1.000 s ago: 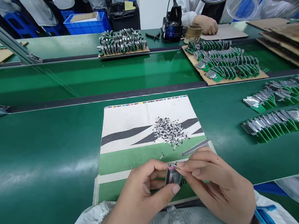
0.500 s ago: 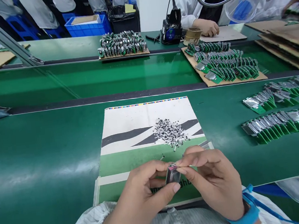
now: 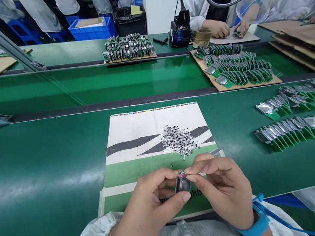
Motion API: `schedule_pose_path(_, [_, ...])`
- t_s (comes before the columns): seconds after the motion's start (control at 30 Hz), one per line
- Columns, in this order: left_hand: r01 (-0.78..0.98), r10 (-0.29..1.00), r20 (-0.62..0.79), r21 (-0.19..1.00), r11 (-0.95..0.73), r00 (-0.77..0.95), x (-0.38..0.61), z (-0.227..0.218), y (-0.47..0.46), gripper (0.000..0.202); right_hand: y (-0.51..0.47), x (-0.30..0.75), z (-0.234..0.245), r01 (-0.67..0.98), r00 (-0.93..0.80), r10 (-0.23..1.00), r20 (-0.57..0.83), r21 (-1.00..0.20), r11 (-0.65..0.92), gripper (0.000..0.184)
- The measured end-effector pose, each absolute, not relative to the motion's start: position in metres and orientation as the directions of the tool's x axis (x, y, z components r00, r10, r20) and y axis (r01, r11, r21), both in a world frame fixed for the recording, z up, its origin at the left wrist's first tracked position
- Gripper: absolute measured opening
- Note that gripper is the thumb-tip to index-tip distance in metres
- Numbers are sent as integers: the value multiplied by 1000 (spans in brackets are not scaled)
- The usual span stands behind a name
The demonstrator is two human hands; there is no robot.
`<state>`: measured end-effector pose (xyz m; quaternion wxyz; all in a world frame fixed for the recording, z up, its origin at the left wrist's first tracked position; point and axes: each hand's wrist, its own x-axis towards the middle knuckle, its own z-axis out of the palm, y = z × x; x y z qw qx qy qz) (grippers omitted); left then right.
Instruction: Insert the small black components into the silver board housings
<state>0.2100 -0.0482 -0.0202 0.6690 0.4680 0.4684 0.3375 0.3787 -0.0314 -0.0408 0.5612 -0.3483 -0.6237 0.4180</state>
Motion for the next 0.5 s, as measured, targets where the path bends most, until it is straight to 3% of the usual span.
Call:
schedule_pose_path(0.13, [-11, 880, -343, 930, 367, 329, 211, -18, -48, 8, -33, 379, -41, -64, -116, 913, 392, -920, 387, 30])
schedule_pose_path(0.37, [44, 897, -305, 951, 307, 320, 211, -18, -46, 7, -35, 381, -42, 57, -135, 872, 471, -875, 482, 33])
schedule_pose_path(0.5, [62, 912, -259, 966, 252, 319, 211, -19, -46, 9, -35, 383, -40, -25, -169, 915, 367, -930, 368, 26])
